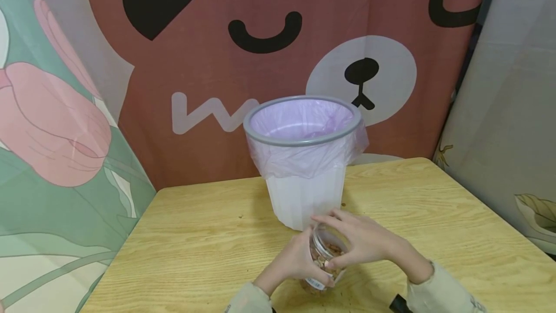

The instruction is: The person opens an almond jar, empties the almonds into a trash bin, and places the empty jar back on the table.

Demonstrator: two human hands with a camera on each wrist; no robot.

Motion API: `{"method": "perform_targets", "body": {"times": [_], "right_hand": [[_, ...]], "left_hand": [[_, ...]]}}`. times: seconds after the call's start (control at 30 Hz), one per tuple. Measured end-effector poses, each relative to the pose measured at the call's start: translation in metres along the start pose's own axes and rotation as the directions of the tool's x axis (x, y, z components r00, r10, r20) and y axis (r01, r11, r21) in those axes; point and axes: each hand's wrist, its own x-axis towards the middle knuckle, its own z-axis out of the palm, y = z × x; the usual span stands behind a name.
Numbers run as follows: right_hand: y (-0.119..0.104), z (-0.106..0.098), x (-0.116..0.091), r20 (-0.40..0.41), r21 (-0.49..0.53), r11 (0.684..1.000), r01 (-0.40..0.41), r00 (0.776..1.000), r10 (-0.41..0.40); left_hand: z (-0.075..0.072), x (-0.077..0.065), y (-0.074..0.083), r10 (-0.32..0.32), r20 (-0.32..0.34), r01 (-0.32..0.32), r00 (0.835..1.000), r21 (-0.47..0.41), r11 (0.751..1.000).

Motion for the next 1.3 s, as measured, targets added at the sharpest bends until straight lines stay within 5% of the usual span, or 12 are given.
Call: {"method": "perform_targets", "body": {"times": [0.77,1.3], "right_hand": [[0.005,0.000,-0.010,-0.108,0.019,0.999,0.031,0.994,-0.029],[0.006,0.004,-0.020,-0.136,0.090,0.996,-0.021,0.990,0.033]], "left_hand": [[-0.001,0.000,0.002,-0.024,-0.023,0.025,0.999,0.051,0.998],[0.001,0.000,0.001,-0.028,-0.040,0.030,0.999,0.053,0.998]]}}
